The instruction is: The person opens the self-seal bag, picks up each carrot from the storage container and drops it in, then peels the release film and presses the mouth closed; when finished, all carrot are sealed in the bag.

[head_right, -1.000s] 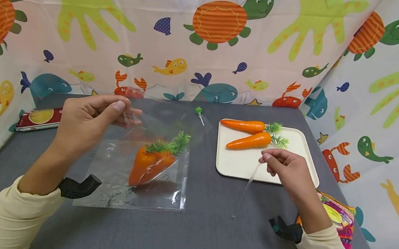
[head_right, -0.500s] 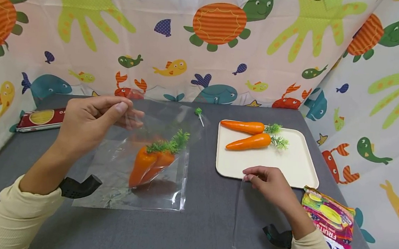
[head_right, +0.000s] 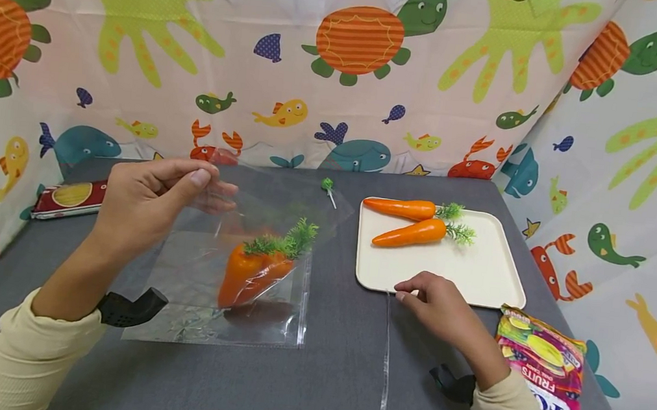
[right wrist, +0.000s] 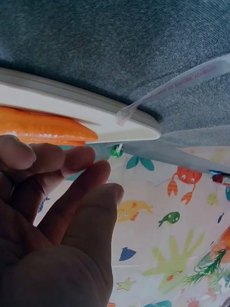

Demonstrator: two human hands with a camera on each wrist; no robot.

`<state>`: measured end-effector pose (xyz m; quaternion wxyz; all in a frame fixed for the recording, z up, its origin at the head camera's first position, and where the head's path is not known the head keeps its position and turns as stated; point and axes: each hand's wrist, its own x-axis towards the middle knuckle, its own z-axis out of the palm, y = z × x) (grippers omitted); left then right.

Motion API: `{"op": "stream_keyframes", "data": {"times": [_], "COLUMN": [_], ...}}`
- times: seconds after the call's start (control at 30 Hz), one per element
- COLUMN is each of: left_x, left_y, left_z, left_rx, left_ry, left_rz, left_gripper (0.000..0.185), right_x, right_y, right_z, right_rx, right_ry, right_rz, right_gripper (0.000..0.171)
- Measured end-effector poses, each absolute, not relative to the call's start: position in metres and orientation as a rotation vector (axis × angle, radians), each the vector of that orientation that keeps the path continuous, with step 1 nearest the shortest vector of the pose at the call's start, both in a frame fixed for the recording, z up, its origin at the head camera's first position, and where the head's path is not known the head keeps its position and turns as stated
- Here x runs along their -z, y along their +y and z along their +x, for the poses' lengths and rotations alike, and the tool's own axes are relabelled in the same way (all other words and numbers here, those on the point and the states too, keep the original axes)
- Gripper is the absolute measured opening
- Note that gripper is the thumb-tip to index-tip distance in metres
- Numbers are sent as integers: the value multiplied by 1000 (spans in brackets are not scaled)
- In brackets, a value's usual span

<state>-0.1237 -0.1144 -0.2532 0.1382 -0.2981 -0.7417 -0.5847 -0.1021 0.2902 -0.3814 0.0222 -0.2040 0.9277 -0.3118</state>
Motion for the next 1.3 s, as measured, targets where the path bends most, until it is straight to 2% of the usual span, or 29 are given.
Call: {"op": "stream_keyframes", "data": {"times": [0.3, 0.5, 0.83, 1.1, 1.3], "left_x": [253, 252, 254, 254, 254], "left_y": [-115, -115, -115, -116, -117], "left_z": [-124, -124, -121, -123, -123], "left_rx": [1696, 1700, 1697, 1698, 1713], "left_ry": [-2144, -2120, -2118, -2092, -2077], "left_rz": [-865, -895, -918, -935, -943], "left_gripper": [17, 17, 17, 18, 18], "right_x": [378, 369, 357, 352, 352], "right_y": [281, 261, 219, 202, 193], "right_z": [-108, -117, -134, -139, -145], "right_rx": [958, 1187, 1748, 1960, 2002], "right_ry": [2968, 3001, 2482, 2237, 2124], "right_rz": [-495, -565, -658, -661, -594], "right_gripper": [17, 18, 43, 39, 43]}}
